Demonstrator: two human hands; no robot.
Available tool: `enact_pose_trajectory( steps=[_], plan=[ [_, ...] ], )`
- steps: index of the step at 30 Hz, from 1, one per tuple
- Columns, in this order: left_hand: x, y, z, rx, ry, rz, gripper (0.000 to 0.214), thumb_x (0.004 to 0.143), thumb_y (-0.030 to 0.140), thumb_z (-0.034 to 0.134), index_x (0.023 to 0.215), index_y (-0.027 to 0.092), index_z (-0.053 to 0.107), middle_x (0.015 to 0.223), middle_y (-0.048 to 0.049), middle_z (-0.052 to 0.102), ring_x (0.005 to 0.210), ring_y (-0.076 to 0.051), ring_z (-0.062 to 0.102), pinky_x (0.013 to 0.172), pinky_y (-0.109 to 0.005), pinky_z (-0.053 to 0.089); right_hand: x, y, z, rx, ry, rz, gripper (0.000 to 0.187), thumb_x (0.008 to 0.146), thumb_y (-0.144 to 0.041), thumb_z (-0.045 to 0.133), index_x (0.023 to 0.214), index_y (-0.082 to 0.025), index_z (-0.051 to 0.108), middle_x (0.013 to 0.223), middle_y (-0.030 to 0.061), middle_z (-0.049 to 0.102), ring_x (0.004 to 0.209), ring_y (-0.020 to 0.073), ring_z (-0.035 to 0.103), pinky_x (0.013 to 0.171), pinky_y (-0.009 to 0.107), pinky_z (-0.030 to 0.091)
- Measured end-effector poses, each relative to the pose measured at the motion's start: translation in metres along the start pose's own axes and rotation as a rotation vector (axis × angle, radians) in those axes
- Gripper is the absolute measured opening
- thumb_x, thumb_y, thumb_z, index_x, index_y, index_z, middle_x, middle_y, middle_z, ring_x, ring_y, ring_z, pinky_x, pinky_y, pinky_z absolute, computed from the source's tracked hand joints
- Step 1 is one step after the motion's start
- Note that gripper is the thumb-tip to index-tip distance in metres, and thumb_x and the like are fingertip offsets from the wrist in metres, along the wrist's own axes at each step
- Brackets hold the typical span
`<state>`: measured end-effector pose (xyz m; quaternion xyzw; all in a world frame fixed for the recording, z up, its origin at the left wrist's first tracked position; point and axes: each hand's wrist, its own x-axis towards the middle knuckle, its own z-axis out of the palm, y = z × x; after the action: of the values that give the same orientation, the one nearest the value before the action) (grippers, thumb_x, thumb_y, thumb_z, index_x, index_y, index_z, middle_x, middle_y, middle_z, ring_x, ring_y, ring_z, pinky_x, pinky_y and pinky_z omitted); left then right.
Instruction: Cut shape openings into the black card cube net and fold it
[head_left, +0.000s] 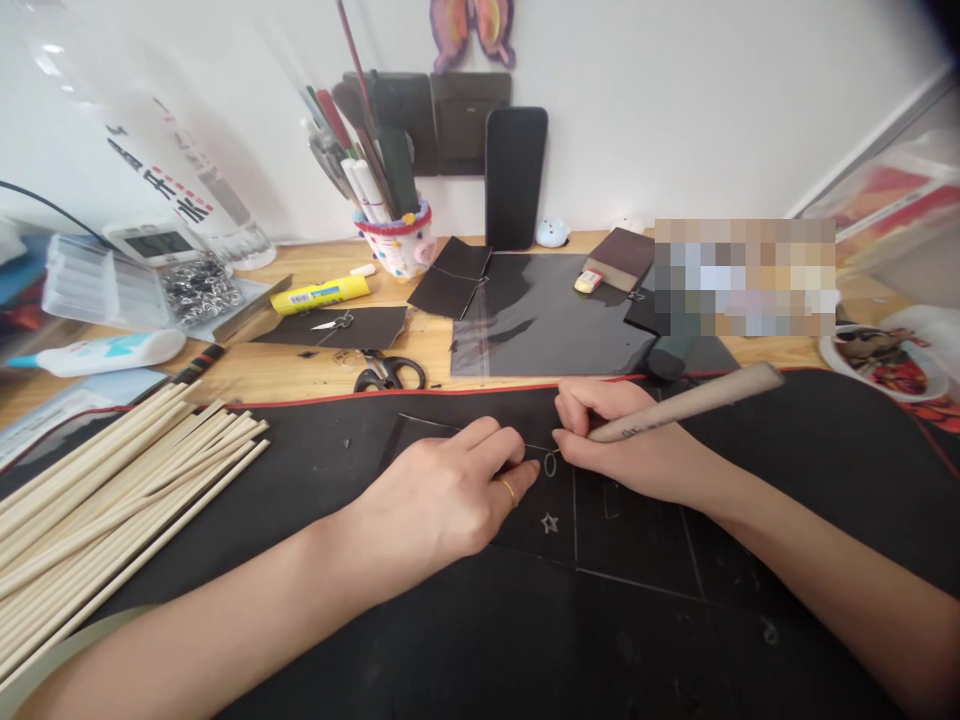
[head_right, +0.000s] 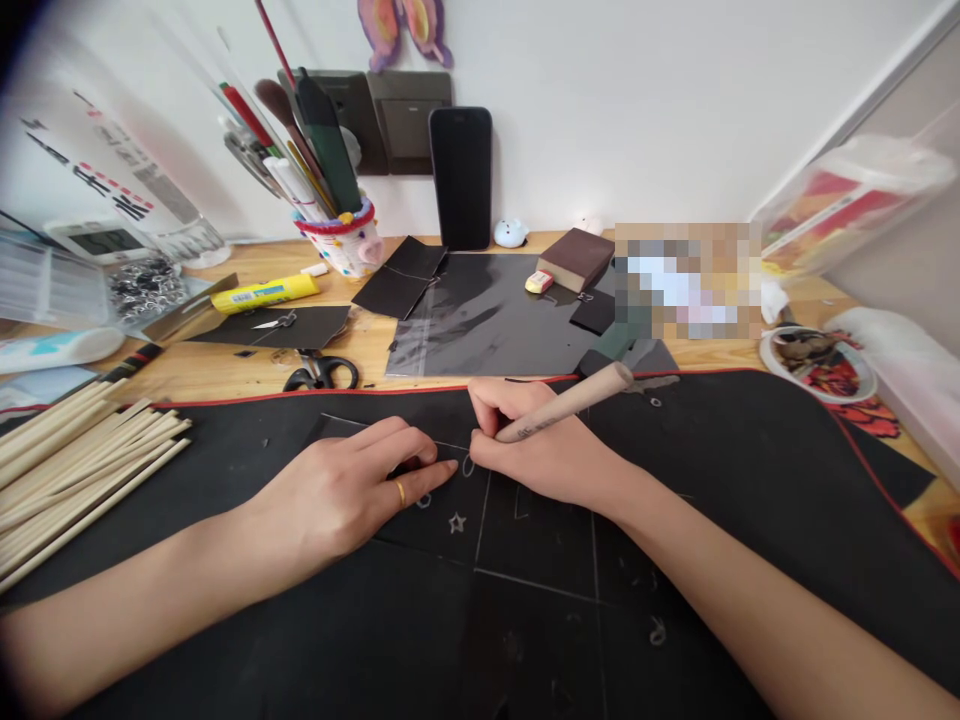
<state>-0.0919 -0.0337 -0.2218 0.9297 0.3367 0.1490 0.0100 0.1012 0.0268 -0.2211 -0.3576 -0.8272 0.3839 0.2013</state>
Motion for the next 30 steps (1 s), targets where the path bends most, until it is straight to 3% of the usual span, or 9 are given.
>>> enact_pose_trajectory(
  steps=[10, 15, 22, 30],
  plan=[
    [-0.001, -0.002, 0.000, -0.004, -0.043, -0.033, 0.031, 0.091, 0.016, 0.029, 0.100, 0.014, 0.059, 0.085, -0.0067, 0.056, 0.073, -0.015, 0.050, 0.055, -0.024, 0.048, 0.000, -0.001, 0.002, -0.015, 0.023, 0.031, 0.028, 0.066, -0.007, 0.048, 0.057, -0.020, 0.025, 0.057, -0.0055, 0.033, 0.051, 0.0081, 0.031, 0.047, 0.025, 0.023],
    [0.003, 0.000, -0.002, -0.022, -0.116, -0.203, 0.027, 0.089, 0.018, 0.034, 0.108, 0.018, 0.052, 0.103, -0.0065, 0.053, 0.085, -0.017, 0.052, 0.064, -0.027, 0.050, 0.002, -0.009, 0.002, -0.096, 0.073, 0.113, 0.025, 0.064, -0.010, 0.050, 0.054, -0.019, 0.030, 0.051, -0.0065, 0.032, 0.048, 0.0073, 0.029, 0.043, 0.023, 0.022],
    [0.015, 0.000, -0.011, 0.008, -0.164, -0.309, 0.018, 0.086, 0.022, 0.042, 0.095, 0.016, 0.057, 0.089, -0.0054, 0.057, 0.089, -0.022, 0.051, 0.065, -0.033, 0.048, 0.001, -0.020, 0.007, -0.111, 0.142, 0.199, 0.025, 0.063, -0.011, 0.052, 0.054, -0.019, 0.031, 0.047, -0.0075, 0.028, 0.045, 0.0062, 0.027, 0.039, 0.022, 0.019],
    [0.014, -0.005, -0.015, -0.186, -0.168, -0.386, 0.005, 0.078, 0.021, 0.054, 0.074, 0.019, 0.057, 0.071, 0.0010, 0.058, 0.074, -0.016, 0.054, 0.060, -0.027, 0.041, -0.001, -0.022, 0.007, -0.099, 0.151, 0.233, 0.023, 0.063, -0.012, 0.052, 0.054, -0.019, 0.032, 0.048, -0.0074, 0.031, 0.046, 0.0070, 0.029, 0.041, 0.022, 0.021]
  ],
)
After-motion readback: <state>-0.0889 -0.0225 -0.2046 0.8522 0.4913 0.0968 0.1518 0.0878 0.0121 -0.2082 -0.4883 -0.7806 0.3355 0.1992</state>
